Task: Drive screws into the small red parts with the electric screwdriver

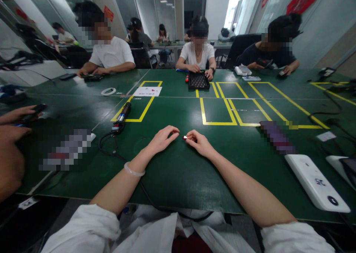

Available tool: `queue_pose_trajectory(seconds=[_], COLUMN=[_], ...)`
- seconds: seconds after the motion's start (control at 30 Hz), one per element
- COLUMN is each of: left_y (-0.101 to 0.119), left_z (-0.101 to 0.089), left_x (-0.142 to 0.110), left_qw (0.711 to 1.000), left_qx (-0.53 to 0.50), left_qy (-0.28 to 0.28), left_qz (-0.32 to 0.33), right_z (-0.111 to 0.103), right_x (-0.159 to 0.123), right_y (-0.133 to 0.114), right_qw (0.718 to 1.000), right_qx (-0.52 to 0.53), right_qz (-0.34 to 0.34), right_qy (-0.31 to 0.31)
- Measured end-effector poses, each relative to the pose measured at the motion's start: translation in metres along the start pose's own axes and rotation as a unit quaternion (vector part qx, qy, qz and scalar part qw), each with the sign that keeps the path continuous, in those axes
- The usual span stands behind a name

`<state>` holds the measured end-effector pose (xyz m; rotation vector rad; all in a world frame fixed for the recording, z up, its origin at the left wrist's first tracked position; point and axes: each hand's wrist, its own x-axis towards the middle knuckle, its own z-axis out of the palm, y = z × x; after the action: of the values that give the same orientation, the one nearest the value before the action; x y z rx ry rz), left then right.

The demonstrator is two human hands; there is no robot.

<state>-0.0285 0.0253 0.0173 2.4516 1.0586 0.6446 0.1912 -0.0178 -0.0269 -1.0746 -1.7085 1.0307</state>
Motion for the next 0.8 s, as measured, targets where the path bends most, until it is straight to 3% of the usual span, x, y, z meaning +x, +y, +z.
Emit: queue_pose_trajectory(seconds=[0.1,0.23,0.3,0.37,0.5,0.67,0.8], left_y=[-0.038,-0.101,-0.125,-0.141,-0.153,-0.155,-0.148], left_z=[-0.025,-0.061,-0.074,-0.084,-0.096,-0.105,-0.101], left_x=[-0.003,-0.023,-0.036,-0.046,-0.052,-0.050,-0.047], left_qw=[0.986,0.897,0.854,0.831,0.820,0.829,0.842], left_qx=[0.138,0.311,0.335,0.325,0.289,0.276,0.271], left_qy=[0.065,0.170,0.182,0.160,0.117,0.088,0.072], left_qz=[-0.072,-0.265,-0.353,-0.422,-0.481,-0.478,-0.461], right_z=[0.000,0.000,0.000,0.000,0.000,0.000,0.000], right_x=[0.000,-0.001,-0.001,-0.001,-0.002,-0.002,-0.001], right_y=[0.000,0.000,0.000,-0.001,-0.003,-0.003,-0.003], right_qw=[1.000,1.000,1.000,1.000,0.999,0.999,0.999], right_qx=[-0.003,-0.014,-0.020,-0.027,-0.034,-0.042,-0.049], right_qz=[0.003,0.002,0.001,0.001,0.003,0.001,0.001], right_qy=[-0.001,-0.005,-0.007,-0.007,-0.009,-0.011,-0.010])
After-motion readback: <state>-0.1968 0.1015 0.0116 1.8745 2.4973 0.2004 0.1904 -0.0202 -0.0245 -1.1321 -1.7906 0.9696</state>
